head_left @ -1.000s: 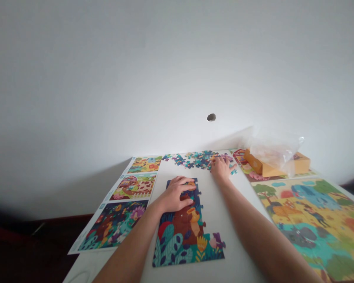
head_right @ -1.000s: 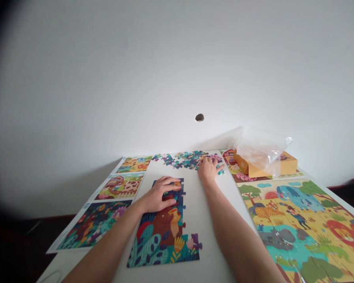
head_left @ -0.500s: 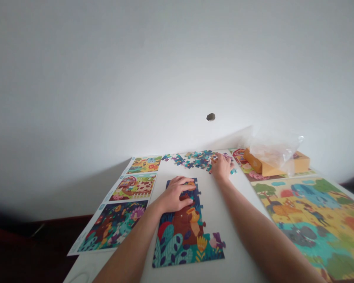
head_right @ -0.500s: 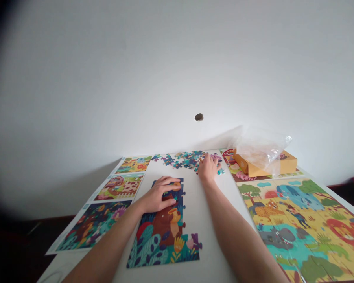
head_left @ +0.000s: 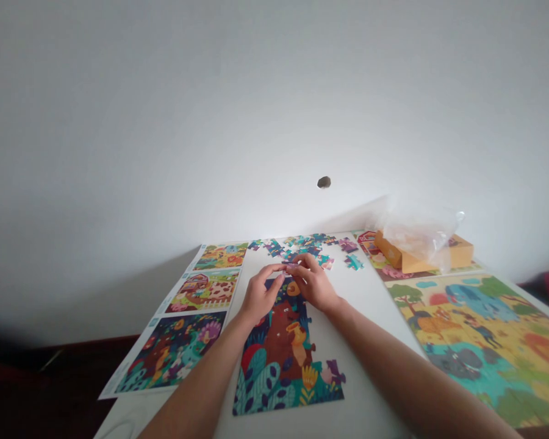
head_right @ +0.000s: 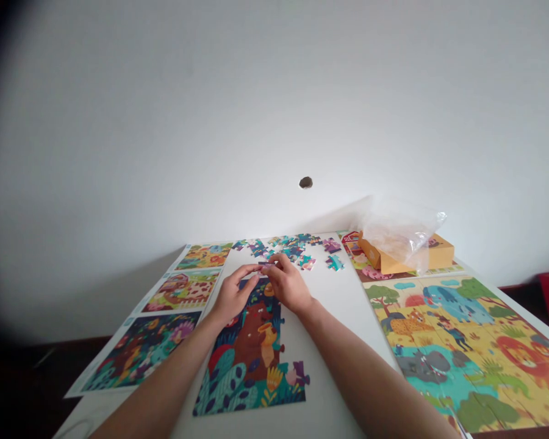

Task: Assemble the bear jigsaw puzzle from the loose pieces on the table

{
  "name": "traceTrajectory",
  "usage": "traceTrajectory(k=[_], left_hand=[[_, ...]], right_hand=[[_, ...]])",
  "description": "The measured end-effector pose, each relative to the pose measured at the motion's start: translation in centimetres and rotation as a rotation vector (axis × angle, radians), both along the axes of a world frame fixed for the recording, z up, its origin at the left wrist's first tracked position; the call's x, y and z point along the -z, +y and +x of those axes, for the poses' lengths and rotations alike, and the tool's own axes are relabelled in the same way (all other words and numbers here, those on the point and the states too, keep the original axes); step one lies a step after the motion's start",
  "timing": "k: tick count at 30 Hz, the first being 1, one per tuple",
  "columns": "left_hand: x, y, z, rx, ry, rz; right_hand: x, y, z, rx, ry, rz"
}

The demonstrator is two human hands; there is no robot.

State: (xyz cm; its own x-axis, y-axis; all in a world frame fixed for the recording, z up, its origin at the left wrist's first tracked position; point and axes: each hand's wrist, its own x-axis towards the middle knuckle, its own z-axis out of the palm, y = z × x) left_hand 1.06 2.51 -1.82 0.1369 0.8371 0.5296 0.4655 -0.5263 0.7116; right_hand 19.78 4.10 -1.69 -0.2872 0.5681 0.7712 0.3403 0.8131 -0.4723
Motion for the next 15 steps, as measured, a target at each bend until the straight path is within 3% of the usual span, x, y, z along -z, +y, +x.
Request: traceTrajectory(k=[3, 8, 15], left_hand=[[-0.1, -0.1, 0.3, 0.019, -0.014, -0.002], [0.1, -0.1, 0.4, 0.011, -0.011, -0.005], [0.0, -0.1, 0.4, 0.007, 0.031, -0.007]], right_hand=[[0.2, -0.8, 0.7, -0.007, 0.087, -0.106], [0.9, -1.3, 1.5, -0.032, 0.309, -0.531], [1.2, 0.4, 0.4, -0.078, 0.297, -0.646]])
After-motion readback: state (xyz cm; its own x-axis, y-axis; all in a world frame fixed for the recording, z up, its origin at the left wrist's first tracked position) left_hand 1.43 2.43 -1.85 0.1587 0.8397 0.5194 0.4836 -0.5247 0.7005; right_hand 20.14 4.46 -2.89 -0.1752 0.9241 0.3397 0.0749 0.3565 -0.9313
